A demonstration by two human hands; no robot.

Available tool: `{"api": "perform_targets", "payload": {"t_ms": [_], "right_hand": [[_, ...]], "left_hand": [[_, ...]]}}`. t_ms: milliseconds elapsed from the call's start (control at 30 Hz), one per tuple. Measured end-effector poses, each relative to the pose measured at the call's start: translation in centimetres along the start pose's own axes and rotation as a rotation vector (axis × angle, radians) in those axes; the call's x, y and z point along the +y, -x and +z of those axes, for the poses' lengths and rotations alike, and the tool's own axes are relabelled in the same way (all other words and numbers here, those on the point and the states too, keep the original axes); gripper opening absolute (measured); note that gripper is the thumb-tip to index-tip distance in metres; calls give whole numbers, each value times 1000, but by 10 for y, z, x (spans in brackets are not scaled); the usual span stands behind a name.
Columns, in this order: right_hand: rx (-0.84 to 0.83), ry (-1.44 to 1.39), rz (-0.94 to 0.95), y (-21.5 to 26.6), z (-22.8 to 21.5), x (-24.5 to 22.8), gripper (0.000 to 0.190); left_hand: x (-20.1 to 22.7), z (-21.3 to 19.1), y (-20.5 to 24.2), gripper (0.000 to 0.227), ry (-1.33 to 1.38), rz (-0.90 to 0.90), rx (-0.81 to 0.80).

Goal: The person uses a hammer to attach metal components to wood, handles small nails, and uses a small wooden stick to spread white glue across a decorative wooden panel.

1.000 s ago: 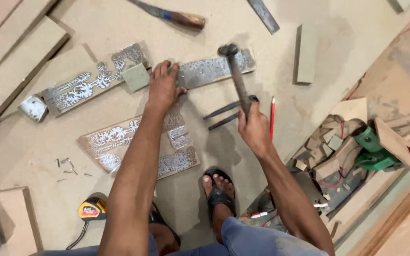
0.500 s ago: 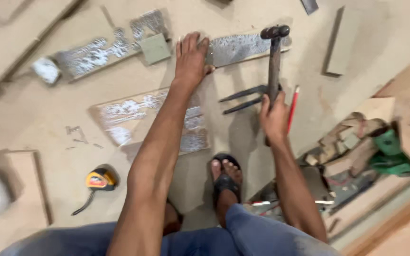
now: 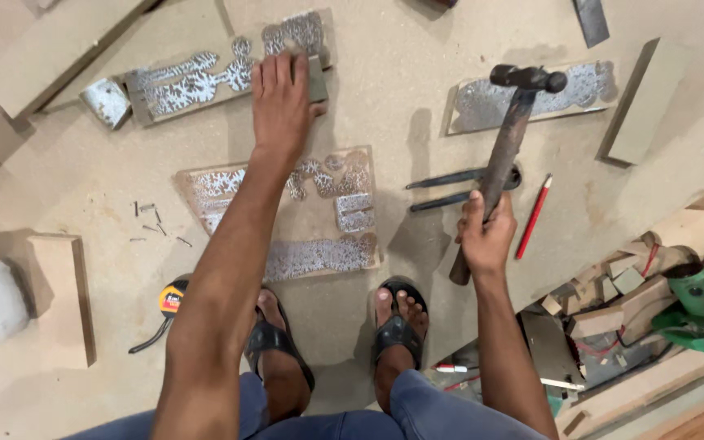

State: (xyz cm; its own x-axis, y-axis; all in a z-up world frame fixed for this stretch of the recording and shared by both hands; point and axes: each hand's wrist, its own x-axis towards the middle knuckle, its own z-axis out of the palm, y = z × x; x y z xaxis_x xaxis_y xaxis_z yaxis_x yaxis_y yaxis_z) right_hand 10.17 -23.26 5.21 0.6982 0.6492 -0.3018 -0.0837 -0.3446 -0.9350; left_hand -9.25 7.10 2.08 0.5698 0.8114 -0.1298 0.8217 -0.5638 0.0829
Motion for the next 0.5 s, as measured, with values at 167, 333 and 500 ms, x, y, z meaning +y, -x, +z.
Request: {"api": "perform_targets", "payload": {"t_ms": [167,333,500], "right_hand": [[-7,48,-40,4,-2,-1,22],[-6,-29,60,6,1,7,24],[-30,45,97,19,-2,2,20]], "left_hand": [[22,-10,5,96,128,99,77],[88,-1,1,85,1032,31,-79],[97,29,-16,102,678,14,2]]}}
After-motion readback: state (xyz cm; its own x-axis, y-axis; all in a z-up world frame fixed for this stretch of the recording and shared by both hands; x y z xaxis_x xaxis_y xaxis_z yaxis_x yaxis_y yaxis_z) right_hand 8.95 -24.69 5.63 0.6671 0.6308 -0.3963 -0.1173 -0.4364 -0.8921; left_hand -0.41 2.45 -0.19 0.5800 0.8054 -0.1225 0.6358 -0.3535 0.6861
